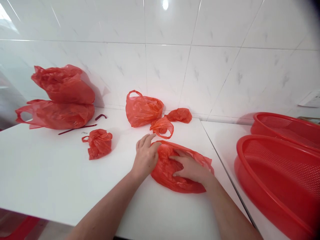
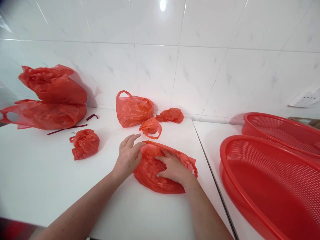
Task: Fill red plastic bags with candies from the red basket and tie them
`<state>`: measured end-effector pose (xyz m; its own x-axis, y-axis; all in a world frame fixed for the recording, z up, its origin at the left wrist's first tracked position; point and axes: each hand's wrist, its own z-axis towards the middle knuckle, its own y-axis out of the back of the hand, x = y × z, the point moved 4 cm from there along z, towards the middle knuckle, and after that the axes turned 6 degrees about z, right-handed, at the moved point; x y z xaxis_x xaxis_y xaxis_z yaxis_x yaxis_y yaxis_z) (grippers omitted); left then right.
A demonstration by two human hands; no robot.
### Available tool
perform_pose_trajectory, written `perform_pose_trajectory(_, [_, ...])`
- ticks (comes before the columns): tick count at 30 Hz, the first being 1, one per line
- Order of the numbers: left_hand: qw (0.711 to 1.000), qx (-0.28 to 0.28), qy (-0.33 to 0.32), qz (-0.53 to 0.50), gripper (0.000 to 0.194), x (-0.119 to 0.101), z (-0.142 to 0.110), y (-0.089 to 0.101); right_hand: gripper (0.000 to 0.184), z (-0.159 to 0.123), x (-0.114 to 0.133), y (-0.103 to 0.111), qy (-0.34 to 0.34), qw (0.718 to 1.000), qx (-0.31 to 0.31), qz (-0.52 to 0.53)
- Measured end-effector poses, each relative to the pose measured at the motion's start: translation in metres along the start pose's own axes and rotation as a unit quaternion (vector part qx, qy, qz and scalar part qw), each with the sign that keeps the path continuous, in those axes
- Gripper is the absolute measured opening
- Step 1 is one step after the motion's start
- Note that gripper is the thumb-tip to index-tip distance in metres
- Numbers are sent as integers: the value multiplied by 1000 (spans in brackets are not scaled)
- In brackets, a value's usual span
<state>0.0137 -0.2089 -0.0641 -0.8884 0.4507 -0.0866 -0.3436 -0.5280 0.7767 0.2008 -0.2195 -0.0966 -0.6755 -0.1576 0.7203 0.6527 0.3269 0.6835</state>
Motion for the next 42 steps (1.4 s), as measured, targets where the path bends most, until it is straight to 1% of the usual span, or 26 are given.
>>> perform_pose_trajectory(1, [999, -4, -37, -30, 38, -7, 0, 2, 68, 0, 0, 0, 1, 1000, -1, 7])
perform_pose_trajectory(2, [995, 8, -74, -60, 34, -13, -1, 2, 68, 0, 0, -1, 3, 1000, 0, 12])
perform_pose_trajectory(4, [986, 64, -121, -97, 30, -23, -4, -5, 68, -1, 3, 0, 11, 1000, 1, 20])
perform_pose_trajectory(5, [982, 99, -124, -101, 27, -24, -6, -10, 67, -1, 4, 0, 15, 1000, 0, 24])
perform_pose_trajectory(6, [980, 132, -114, -98, 25, -24, -8, -16, 63, -1, 6, 0, 18, 999, -1, 31])
perform_pose_trajectory(8, [975, 186, -83, -94, 28, -19, -12, -26, 50, -1, 8, 1, 14, 998, -8, 52])
perform_pose_trajectory(10, [969, 217, -64, -100, 36, -15, -14, -30, 37, -1, 8, 3, 0, 997, -23, 79])
perform_pose_trajectory(11, [967, 224, -59, -104, 37, -13, -15, -31, 33, -1, 7, 4, -10, 995, -38, 90])
perform_pose_trajectory(13, [967, 222, -55, -113, 35, -12, -14, -29, 28, -1, 6, 9, -27, 990, -80, 109])
perform_pose_trajectory(15, [970, 204, -51, -123, 32, -12, -11, -24, 22, -2, 7, 14, -18, 983, -128, 134])
perform_pose_trajectory(17, [975, 170, -44, -136, 27, -13, -7, -18, 18, -1, 8, 20, 10, 971, -172, 165])
perform_pose_trajectory(19, [981, 125, -31, -147, 20, -13, -5, -11, 20, 0, 5, 23, 33, 954, -200, 219])
perform_pose_trajectory(21, [984, 78, -24, -158, 18, -13, -4, -5, 23, 4, -3, 24, 47, 925, -205, 316])
perform_pose_trajectory(24, [986, 17, -37, -164, 17, -14, -5, 2, 24, 11, -18, 22, 45, 859, -192, 472])
perform_pose_trajectory(26, [988, -14, -31, -149, 17, -14, -5, 6, 26, 15, -26, 21, 30, 826, -194, 529])
perform_pose_trajectory(28, [992, -32, -5, -125, 19, -12, -5, 6, 28, 16, -30, 21, 14, 805, -194, 560])
perform_pose_trajectory(30, [992, -28, 28, -123, 23, -7, -5, 2, 29, 16, -32, 21, 1, 789, -184, 586])
perform_pose_trajectory(32, [983, 2, 71, -169, 24, 0, -5, -8, 31, 16, -32, 21, -9, 775, -173, 607])
perform_pose_trajectory(33, [973, 25, 97, -207, 25, 5, -6, -15, 33, 16, -32, 21, -11, 770, -170, 614])
perform_pose_trajectory(35, [944, 72, 145, -288, 27, 13, -8, -28, 38, 15, -33, 21, -17, 766, -169, 620])
perform_pose_trajectory(37, [914, 97, 186, -348, 32, 19, -9, -37, 41, 16, -33, 20, -32, 765, -172, 620])
perform_pose_trajectory(40, [885, 96, 234, -392, 37, 24, -11, -41, 39, 17, -36, 17, -63, 758, -183, 623])
perform_pose_trajectory(42, [879, 92, 251, -395, 36, 24, -11, -39, 41, 19, -39, 15, -73, 755, -190, 624])
